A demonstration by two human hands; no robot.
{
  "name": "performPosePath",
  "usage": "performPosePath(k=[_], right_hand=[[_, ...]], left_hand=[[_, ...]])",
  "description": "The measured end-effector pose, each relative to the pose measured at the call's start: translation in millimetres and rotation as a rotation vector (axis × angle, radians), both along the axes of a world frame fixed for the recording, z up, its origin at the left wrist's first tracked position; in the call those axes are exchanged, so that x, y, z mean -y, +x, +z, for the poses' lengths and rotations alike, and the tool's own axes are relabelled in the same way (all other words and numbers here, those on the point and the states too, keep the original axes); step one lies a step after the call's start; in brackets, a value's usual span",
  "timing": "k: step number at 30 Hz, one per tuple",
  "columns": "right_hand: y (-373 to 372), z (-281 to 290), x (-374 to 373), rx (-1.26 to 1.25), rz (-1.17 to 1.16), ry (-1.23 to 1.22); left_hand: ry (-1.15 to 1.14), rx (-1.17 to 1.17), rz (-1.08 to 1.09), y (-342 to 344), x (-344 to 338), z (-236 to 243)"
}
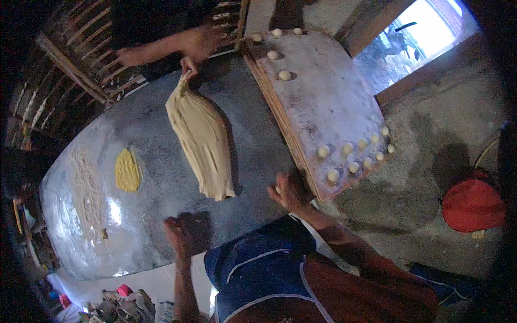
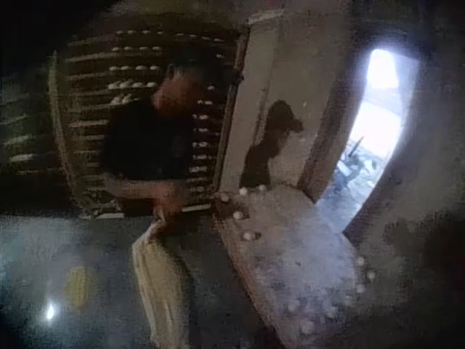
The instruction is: The person shapes dough into small balls by hand and places them on a wooden board. The person works alongside another individual who performs similar actions.
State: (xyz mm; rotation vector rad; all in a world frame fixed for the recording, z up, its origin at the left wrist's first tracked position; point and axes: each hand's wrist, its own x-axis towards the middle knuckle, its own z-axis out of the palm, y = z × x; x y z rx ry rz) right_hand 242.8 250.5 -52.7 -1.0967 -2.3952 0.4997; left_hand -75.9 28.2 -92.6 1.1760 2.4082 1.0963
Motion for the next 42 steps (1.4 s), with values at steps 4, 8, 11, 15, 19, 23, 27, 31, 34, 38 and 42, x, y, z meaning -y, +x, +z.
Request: performPosePath(k=[4,8,11,15,19,23,27,31,34,38,42], right_hand=[[-76,56,-5,-0.088,-0.082,0.170],[-27,-25,34,-0.216,0.047,0.009],[4,-12,7,-0.021,-0.018,-0.467],[-45,14,12,0.032,-0.028,0.050],[4,-56,27,0.147,0.026,0.003],[5,-9,18,0.051,0.111,0.163],[30,2,12,0.306,0.326,-0.212],[44,139,-38,-0.125,-0.008,-0.236],[53,177,-85,-0.568,-0.216,0.012],[61,139,-129,-0.258,-0.354,0.154],[70,167,-95,-0.107,-0.381,0.029]], left_hand=[[-0.135,-0.241,0.110,1,-21,-20],[0.058,-0.224,-0.092,30,20,-4],[0.003,-0.115,0.083,-12,25,1],[0.027,-0.083,0.080,9,0,33],[-0.144,-0.267,-0.311,-18,33,66],[-0.235,-0.138,-0.698,-8,-36,131],[0.040,-0.234,-0.723,68,-181,196],[0.378,0.029,-0.774,146,-327,215],[0.260,0.171,-0.904,188,-406,194],[0.171,0.042,-0.882,200,-419,150],[0.290,-0.092,-0.501,163,-315,169]])
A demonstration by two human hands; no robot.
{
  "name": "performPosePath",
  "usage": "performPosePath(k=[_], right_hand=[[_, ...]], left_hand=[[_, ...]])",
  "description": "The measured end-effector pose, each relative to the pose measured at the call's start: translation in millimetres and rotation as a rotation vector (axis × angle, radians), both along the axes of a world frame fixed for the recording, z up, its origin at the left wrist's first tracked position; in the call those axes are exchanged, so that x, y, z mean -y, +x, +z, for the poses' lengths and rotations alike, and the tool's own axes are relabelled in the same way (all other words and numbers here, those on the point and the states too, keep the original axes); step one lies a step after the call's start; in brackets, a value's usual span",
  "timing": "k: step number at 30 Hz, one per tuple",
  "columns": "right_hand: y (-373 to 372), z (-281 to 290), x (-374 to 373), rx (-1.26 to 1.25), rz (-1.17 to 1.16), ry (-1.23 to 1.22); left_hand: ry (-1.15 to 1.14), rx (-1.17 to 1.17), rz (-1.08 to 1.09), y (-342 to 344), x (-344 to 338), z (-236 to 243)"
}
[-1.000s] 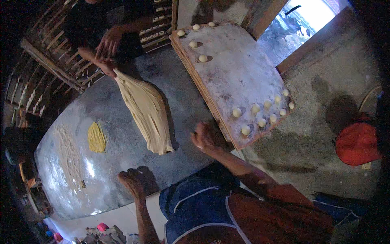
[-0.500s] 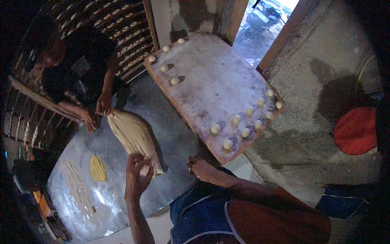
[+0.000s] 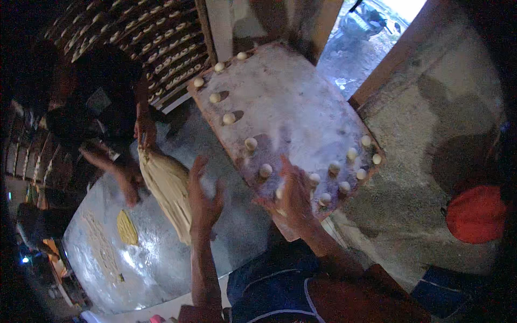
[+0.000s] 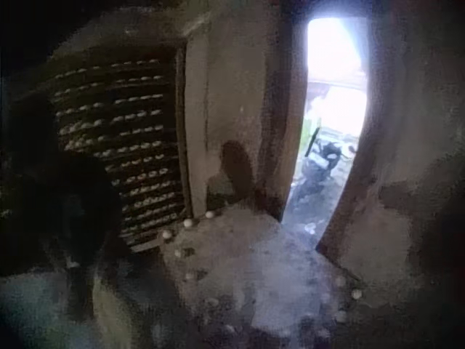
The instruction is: The person shapes dough into small balls by hand and places them on a wooden board. The person works alongside another individual who performs similar actions.
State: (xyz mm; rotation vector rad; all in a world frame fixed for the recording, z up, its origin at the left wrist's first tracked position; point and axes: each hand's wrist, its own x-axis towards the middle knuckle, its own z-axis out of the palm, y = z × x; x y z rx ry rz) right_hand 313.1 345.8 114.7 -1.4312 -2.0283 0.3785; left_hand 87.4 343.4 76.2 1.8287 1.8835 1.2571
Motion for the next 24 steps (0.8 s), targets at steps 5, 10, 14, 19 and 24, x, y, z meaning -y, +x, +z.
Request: performPosePath(k=[5,10,14,19,24], right_hand=[[-11,-46,67,-0.184,0.312,-0.092],[-115,-138,84,0.103,0.622,0.023],[-172,-154,75,-0.076,0.782,-0.338],[-121,-90,143,-0.136,0.624,-0.608],[-148,-140,116,-0.535,0.389,-1.381]], left_hand=[[-0.240,0.113,0.522,-48,191,-51],[-0.594,0.485,0.565,-28,297,-74],[-0.580,0.867,0.479,-26,259,-70],[-0.682,1.176,0.261,-46,211,-71],[-0.571,1.608,-0.039,-36,251,-78]])
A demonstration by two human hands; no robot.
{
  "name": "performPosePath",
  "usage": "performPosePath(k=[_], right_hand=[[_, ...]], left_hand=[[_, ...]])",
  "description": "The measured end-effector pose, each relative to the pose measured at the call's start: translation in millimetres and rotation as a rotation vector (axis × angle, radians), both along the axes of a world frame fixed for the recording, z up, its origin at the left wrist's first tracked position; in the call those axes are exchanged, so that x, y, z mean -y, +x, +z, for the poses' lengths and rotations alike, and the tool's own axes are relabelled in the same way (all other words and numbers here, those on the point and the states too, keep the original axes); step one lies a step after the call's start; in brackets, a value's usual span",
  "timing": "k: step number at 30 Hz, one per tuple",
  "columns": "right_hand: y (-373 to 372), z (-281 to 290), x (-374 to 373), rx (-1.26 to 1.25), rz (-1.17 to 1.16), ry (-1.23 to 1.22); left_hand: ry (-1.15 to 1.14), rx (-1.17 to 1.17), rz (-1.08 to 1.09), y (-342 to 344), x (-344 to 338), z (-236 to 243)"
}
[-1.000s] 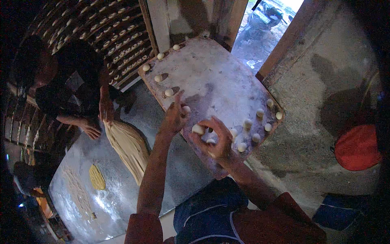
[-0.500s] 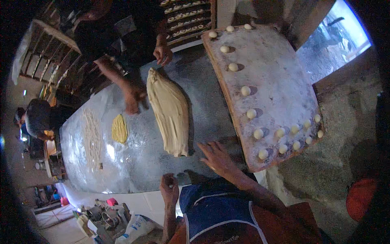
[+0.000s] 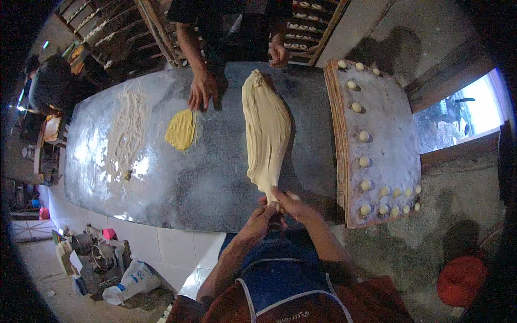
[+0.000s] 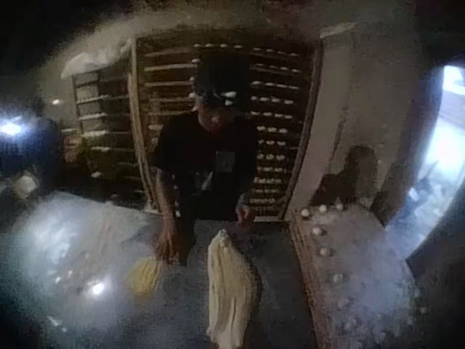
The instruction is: The person shapes dough into small balls by hand and places them on a wooden board. The person works alongside another individual who performs similar actions.
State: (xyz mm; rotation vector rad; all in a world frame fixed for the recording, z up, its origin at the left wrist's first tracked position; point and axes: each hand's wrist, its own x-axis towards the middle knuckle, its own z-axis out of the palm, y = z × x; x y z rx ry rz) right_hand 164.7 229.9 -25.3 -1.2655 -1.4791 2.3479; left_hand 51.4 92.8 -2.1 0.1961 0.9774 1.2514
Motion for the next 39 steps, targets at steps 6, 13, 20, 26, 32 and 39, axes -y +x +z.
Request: performPosePath(k=[6,13,20,26,32,39], right_hand=[[-7,30,20,0.236,0.241,0.503],[34,113,54,-0.220,0.674,0.568],[-79,49,-4,-0.619,0.379,0.381],[-116,-3,27,-0.327,0.779,0.750],[5,-51,48,-0.224,0.326,1.427],[43,-32,-15,0.487,0.194,1.825]], left_hand=[[-0.249,-0.072,-0.026,-25,-20,-25],[0.089,0.734,0.184,-12,-57,-66],[-0.024,-0.667,-0.129,-29,-26,-75],[0.147,-1.202,-1.237,-44,25,54],[0.413,-1.649,-0.248,-80,44,39],[-0.033,-2.226,-0.268,-143,41,-109]])
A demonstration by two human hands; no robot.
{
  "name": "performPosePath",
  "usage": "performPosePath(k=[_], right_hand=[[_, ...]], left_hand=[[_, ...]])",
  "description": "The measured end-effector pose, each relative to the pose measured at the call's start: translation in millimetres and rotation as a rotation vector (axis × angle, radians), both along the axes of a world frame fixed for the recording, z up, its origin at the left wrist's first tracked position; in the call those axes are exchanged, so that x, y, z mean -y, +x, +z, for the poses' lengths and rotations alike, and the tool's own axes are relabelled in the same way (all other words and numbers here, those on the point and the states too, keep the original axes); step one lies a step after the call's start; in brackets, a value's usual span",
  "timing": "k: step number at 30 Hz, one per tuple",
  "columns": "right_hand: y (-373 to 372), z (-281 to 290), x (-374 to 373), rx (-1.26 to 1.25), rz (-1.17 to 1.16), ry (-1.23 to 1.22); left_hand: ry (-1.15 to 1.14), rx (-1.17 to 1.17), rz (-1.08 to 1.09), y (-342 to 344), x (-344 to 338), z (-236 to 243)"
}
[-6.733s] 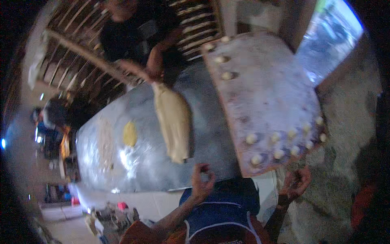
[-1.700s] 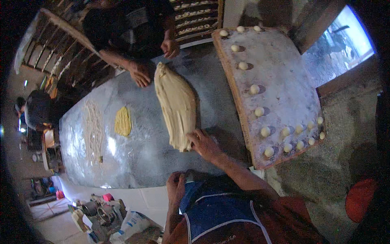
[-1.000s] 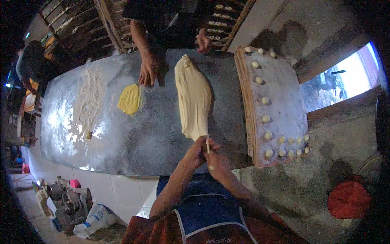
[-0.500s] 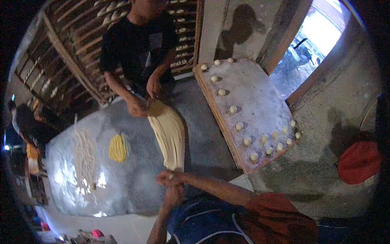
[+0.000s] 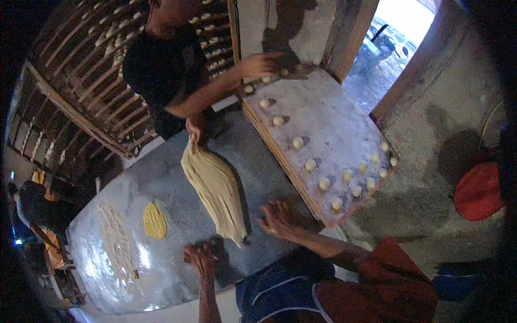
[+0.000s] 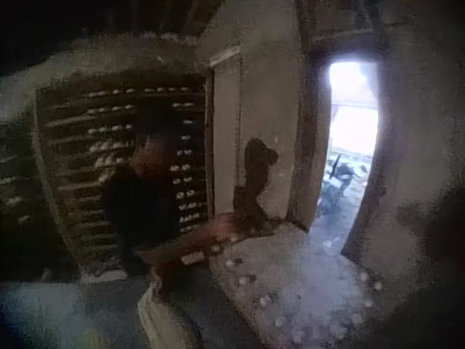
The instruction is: The person shapes dough into small balls by hand and places them on a wooden board. The person works alongside another individual who performs similar actions.
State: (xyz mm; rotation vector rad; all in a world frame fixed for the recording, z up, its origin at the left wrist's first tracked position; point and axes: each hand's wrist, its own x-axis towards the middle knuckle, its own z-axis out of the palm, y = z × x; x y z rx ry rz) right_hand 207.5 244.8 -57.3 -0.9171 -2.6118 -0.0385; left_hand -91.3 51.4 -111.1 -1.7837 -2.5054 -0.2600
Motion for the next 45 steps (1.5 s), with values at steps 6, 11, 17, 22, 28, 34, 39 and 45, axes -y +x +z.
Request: performPosePath(k=[6,11,17,22,28,34,39,45], right_hand=[[-1,-20,41,-0.090,0.130,-0.554],[-28,26,-30,0.007,0.052,-0.482],[9,-31,23,-0.068,0.160,-0.730],[-19,-37,-19,-0.224,-0.031,-0.542],[26,-27,4,-0.136,0.072,-0.675],[-12,-20,15,-0.329,0.134,-0.200],[3,40,12,-0.252,0.038,-0.412],[-71,86,77,-0.540,0.359,-1.146]], left_hand=[[0.083,0.682,0.187,57,12,-40],[0.461,0.711,0.196,-21,-3,-41],[0.327,0.577,-0.085,51,29,6],[0.162,0.383,0.188,8,-14,-2],[0.313,0.312,-0.024,18,55,-8],[0.385,0.503,0.026,28,12,66],[0.317,0.963,0.238,22,36,97],[0.233,1.652,0.324,60,12,156]])
